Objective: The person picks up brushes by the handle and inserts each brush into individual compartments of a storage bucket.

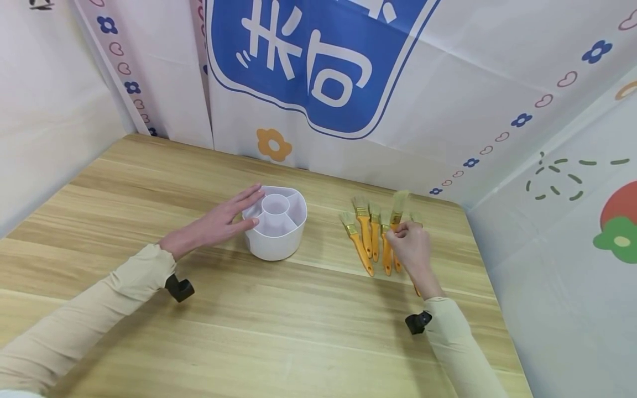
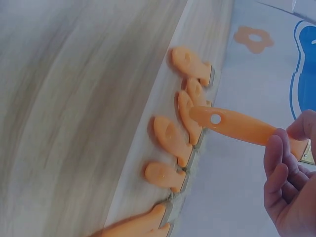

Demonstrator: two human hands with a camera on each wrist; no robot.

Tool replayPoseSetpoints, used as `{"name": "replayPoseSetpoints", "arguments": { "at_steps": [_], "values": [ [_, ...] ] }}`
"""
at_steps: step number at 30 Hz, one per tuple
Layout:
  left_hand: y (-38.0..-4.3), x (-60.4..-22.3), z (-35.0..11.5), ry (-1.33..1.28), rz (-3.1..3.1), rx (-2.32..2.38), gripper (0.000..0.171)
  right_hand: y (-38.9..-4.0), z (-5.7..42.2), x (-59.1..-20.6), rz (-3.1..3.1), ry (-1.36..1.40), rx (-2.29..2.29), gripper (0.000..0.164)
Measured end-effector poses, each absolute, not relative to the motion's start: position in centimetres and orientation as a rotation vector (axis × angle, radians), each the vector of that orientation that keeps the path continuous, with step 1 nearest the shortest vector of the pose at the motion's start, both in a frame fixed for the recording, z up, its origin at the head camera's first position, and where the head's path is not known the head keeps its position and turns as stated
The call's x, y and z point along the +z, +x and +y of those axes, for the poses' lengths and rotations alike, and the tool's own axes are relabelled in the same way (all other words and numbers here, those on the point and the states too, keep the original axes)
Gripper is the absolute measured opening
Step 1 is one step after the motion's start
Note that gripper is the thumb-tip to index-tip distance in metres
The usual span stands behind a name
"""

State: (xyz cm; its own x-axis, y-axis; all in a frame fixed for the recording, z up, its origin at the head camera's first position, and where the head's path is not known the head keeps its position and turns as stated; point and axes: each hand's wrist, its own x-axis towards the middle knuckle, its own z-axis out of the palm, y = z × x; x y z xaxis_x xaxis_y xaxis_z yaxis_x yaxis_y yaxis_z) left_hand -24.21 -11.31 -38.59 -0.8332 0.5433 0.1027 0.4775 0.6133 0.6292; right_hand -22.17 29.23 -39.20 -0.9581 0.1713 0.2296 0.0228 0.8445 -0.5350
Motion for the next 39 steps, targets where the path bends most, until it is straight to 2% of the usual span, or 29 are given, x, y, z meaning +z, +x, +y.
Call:
{"name": "replayPoseSetpoints", "arguments": {
  "at_steps": [39],
  "values": [
    [-24.2,-38.8,-11.3,0.885,2.743,1.034,0.064,-21.8,25.1,-38.8,-2.780,-0.034,0.867,0.020]
  ]
}}
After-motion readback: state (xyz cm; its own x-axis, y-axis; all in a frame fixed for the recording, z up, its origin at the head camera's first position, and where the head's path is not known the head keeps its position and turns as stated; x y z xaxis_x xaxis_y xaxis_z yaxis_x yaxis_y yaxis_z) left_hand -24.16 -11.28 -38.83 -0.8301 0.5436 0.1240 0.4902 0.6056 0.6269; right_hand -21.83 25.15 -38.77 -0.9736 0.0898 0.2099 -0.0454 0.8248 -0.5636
